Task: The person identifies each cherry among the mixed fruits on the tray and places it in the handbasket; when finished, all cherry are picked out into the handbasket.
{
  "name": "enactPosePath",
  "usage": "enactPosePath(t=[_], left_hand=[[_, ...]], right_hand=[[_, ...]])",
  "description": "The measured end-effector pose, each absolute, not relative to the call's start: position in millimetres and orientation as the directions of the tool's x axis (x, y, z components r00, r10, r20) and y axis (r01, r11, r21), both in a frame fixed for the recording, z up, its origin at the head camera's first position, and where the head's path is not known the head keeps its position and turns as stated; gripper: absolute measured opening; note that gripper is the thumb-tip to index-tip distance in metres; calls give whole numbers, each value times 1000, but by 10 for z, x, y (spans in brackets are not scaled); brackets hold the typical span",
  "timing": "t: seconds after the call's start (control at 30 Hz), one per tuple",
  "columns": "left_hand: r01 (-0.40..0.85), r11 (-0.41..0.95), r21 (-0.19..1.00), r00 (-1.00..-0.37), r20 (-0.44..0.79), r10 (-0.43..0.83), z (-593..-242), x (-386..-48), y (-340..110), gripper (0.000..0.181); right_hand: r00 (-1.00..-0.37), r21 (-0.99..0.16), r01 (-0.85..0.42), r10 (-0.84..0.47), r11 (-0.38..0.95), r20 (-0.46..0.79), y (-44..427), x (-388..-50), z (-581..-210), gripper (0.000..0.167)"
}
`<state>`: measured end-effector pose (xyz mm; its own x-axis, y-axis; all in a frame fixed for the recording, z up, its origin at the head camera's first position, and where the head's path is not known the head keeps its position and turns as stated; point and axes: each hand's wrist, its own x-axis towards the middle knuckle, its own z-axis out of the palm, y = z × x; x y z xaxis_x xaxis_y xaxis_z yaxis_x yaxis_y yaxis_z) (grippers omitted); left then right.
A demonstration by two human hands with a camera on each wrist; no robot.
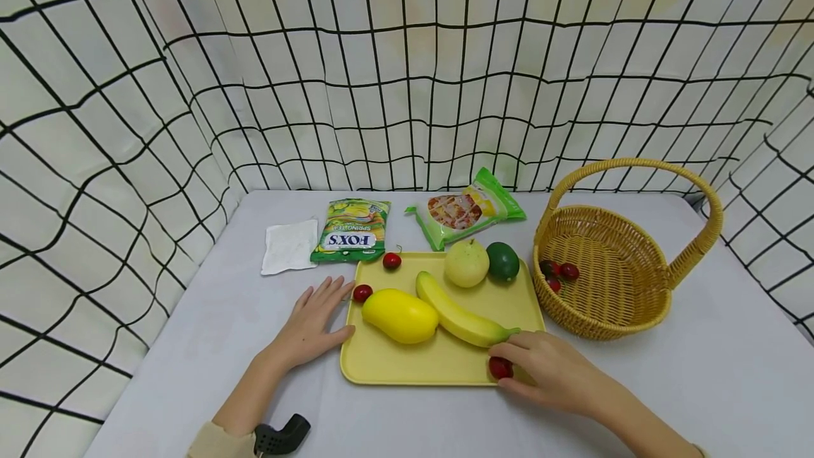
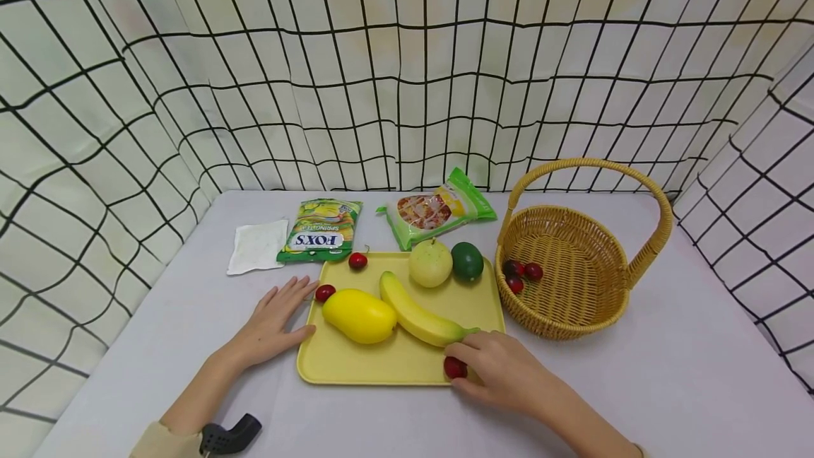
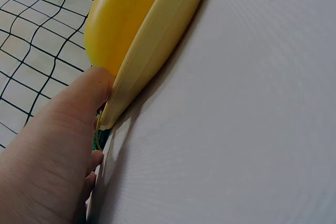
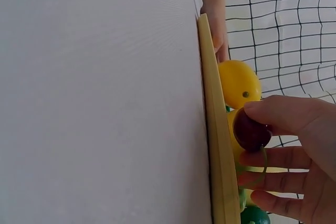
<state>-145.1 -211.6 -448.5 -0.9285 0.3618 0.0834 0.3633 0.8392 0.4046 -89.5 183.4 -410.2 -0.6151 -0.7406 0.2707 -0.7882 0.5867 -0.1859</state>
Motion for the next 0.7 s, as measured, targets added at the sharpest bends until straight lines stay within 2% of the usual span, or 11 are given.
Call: enactPosePath(t=[0.33,0.7], left_hand=[[369,836,407,-926,86,367,-4474,-1466,-2124,72],[368,841,396,-927,88,364,-4504,-1478,-2125,72]], right_hand=[[-568,-122,-816,-747,565,346,1827,-963,-4003,36],[-578,-88,-795,-706,600,409,1881,-997,-3852,38]])
